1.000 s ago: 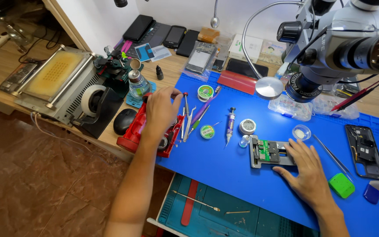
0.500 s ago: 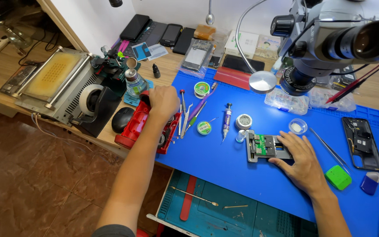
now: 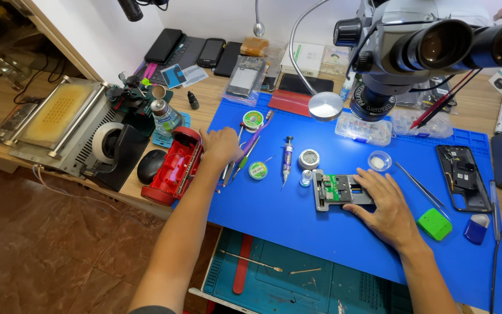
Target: The person works on a small green circuit board secured in a metal clamp on a blue mat. They use a soldering iron to apply heat to the board, then use tweezers to handle small components. The person also uses a cotton swab to clean the board and a green sponge to wipe the soldering iron tip.
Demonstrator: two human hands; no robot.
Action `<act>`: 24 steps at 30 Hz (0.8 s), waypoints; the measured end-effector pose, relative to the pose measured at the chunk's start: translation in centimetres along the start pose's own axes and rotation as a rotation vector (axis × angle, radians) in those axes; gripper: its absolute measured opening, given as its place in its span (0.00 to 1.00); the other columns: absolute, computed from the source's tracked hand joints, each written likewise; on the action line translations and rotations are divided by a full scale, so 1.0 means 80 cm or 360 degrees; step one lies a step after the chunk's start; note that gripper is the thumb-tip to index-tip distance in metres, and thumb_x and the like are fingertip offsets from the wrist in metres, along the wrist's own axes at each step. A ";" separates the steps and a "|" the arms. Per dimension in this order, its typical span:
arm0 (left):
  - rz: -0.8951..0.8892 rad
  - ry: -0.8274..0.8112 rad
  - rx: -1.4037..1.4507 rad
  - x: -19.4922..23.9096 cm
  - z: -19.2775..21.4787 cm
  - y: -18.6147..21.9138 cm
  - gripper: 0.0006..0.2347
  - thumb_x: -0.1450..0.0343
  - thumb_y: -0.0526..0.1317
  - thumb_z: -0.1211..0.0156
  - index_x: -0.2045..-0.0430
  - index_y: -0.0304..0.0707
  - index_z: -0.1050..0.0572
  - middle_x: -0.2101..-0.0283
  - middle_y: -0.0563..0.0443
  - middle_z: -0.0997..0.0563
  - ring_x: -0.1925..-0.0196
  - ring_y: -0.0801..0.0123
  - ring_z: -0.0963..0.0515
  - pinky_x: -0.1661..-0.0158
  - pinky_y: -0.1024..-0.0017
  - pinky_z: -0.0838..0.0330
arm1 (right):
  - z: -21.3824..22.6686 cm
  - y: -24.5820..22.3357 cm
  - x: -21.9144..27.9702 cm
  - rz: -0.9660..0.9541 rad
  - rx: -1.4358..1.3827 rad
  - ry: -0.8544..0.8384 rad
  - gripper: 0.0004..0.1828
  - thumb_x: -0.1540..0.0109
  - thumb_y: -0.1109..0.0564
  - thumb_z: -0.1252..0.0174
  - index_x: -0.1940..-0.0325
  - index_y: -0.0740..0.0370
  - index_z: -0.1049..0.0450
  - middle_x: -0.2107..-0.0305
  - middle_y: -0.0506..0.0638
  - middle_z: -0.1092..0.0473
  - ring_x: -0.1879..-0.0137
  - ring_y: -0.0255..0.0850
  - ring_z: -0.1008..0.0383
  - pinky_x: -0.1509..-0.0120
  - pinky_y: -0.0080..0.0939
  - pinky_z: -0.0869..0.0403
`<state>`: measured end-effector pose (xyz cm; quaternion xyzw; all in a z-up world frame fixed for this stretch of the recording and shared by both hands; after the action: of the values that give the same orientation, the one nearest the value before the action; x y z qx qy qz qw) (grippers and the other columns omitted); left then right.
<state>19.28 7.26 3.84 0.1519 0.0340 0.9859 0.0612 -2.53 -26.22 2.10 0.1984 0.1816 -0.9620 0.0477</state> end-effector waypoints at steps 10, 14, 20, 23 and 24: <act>0.0022 0.0020 0.0126 0.007 0.001 -0.002 0.14 0.31 0.30 0.50 0.55 0.26 0.20 0.49 0.31 0.17 0.37 0.34 0.25 0.33 0.35 0.59 | -0.004 0.003 0.001 -0.0017 -0.0041 -0.0042 0.40 0.44 0.30 0.34 0.30 0.40 0.28 0.31 0.38 0.31 0.23 0.38 0.36 0.12 0.49 0.46; 0.0046 0.0020 0.0210 -0.008 -0.008 -0.014 0.15 0.30 0.29 0.54 0.52 0.25 0.24 0.50 0.29 0.17 0.37 0.34 0.25 0.33 0.34 0.62 | 0.002 0.006 -0.004 -0.0018 -0.0115 -0.0057 0.42 0.45 0.31 0.32 0.29 0.45 0.29 0.31 0.44 0.31 0.24 0.43 0.34 0.13 0.52 0.44; 0.0046 -0.0101 0.0170 -0.015 -0.028 -0.022 0.13 0.29 0.31 0.49 0.56 0.29 0.18 0.47 0.30 0.17 0.34 0.33 0.25 0.31 0.30 0.64 | -0.001 -0.007 -0.016 0.0081 -0.0489 -0.0351 0.38 0.47 0.40 0.28 0.33 0.43 0.26 0.34 0.44 0.27 0.24 0.45 0.34 0.14 0.55 0.46; 0.0024 -0.0132 0.0110 0.000 -0.010 -0.011 0.07 0.32 0.33 0.43 0.66 0.35 0.17 0.50 0.35 0.15 0.36 0.36 0.23 0.34 0.33 0.54 | -0.007 -0.002 -0.025 0.0168 -0.0338 -0.0320 0.39 0.47 0.37 0.29 0.32 0.43 0.27 0.33 0.42 0.29 0.22 0.42 0.37 0.14 0.57 0.49; 0.0014 -0.0099 0.0181 0.021 0.007 -0.002 0.09 0.30 0.32 0.46 0.63 0.32 0.18 0.50 0.32 0.16 0.37 0.35 0.22 0.34 0.34 0.49 | -0.008 0.004 -0.024 0.0167 -0.0222 -0.0278 0.41 0.47 0.35 0.29 0.31 0.41 0.29 0.31 0.41 0.32 0.21 0.42 0.39 0.13 0.56 0.50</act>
<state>17.92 7.68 4.87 0.1859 0.0874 0.9774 0.0491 -0.48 -26.22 2.26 0.1194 0.2325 -0.9568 0.1272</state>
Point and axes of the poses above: each hand's wrist, its own x-axis away from the middle knuckle, its own z-axis out of the back of the hand, y = z × x, the point moved 8 cm from there along -x, towards the middle knuckle
